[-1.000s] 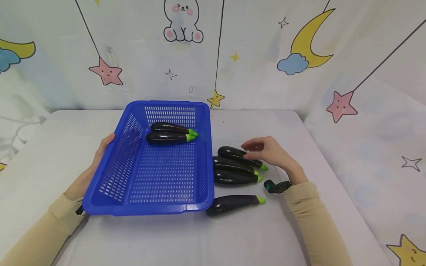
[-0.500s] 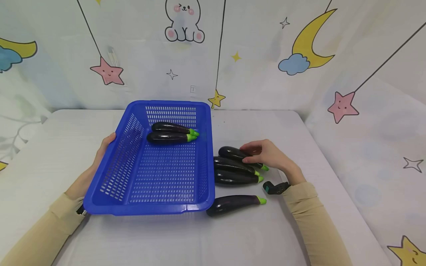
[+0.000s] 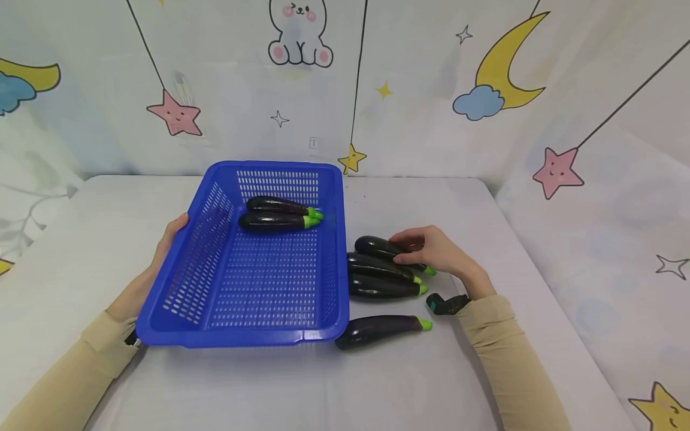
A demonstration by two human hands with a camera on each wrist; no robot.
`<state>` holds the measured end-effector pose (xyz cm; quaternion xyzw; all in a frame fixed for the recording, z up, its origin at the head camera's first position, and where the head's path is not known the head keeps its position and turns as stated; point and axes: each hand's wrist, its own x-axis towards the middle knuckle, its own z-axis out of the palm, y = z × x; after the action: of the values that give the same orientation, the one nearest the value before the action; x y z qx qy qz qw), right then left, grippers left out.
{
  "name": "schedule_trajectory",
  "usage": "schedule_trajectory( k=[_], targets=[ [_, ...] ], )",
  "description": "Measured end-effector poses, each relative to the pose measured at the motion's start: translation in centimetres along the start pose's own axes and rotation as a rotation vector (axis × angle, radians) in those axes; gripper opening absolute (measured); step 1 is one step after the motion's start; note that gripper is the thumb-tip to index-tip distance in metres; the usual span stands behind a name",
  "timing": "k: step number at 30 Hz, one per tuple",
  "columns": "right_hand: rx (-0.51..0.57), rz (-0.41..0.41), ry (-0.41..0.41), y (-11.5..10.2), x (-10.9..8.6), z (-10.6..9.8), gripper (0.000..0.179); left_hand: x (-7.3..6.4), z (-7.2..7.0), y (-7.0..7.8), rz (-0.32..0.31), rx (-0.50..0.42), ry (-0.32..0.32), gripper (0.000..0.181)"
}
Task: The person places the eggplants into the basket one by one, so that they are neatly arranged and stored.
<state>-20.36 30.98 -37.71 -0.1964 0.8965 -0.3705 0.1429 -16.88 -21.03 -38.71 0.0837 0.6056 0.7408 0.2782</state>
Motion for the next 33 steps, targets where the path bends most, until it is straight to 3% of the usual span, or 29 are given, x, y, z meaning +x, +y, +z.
schedule_trajectory(
  k=[12,33],
  targets=[
    [0.006,0.002,-0.005,-0.14,0.12,0.01,0.045,-0.11,0.11,0.12,-0.002,-0.030,0.002,0.081],
    [-0.001,-0.014,0.000,-0.19,0.18,0.18,0.046,-0.10,0.06,0.06,0.019,0.002,0.002,0.081]
  ],
)
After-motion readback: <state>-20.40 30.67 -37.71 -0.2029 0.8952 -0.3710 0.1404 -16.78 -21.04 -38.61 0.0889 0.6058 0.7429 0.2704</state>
